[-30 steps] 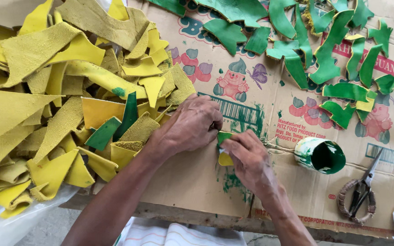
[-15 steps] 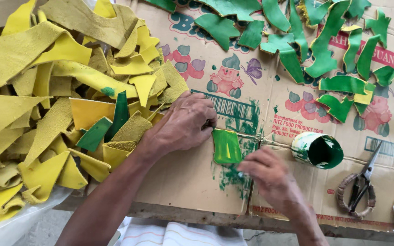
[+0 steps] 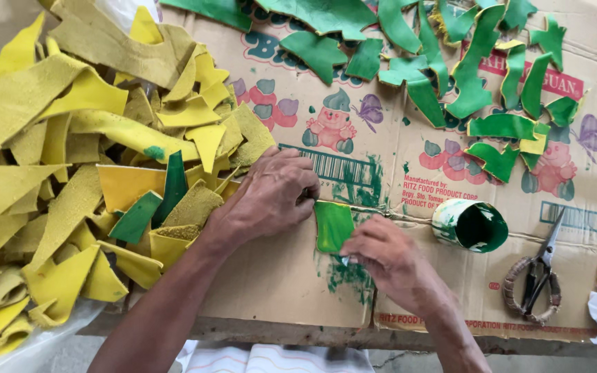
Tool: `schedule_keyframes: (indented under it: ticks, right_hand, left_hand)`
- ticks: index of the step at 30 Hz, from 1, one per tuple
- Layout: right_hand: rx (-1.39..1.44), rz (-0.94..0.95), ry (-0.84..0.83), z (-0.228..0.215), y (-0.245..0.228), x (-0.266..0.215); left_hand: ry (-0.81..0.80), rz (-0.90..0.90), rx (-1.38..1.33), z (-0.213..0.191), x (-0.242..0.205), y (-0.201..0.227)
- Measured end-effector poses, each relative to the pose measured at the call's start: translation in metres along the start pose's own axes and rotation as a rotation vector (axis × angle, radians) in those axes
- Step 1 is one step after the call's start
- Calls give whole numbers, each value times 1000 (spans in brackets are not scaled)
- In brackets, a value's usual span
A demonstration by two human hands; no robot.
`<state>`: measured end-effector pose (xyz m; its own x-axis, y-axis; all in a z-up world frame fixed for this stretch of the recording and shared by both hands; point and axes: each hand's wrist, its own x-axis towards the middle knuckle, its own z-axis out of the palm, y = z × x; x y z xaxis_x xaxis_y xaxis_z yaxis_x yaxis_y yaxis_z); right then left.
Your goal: The person paints yellow foam pieces green using a small brush and a paint can. They pick up each piece, apply green paint to one side, and place the finished piece on a cardboard surface. The process is repeated for multiple pieces.
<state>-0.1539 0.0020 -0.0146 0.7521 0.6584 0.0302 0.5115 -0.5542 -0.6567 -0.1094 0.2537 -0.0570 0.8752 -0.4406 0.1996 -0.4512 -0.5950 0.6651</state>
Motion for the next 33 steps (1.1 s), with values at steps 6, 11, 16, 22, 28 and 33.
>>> schedule_keyframes:
  ticks: [6,11,16,22,28,33]
  right_hand:
    - [-189,57,276,12,8,27]
    - [-157,52,225,20,-3,3]
    - [-168,56,246,25,-3,-4]
    - [-212,3,326,32,14,32]
    - [-198,17,240,30,-7,-5]
    - [-272,-29,336,35,22,35]
  left_hand:
    - [-33,28,-7,-3,-1,-3]
    - [10,1,23,1,0,-2]
    - [10,16,-8,5,0,-6]
    - [26,33,-2,4,-2,-3]
    - [-32,-17,-4,3,-1,-4]
    - [-8,15,11,2,1,-3]
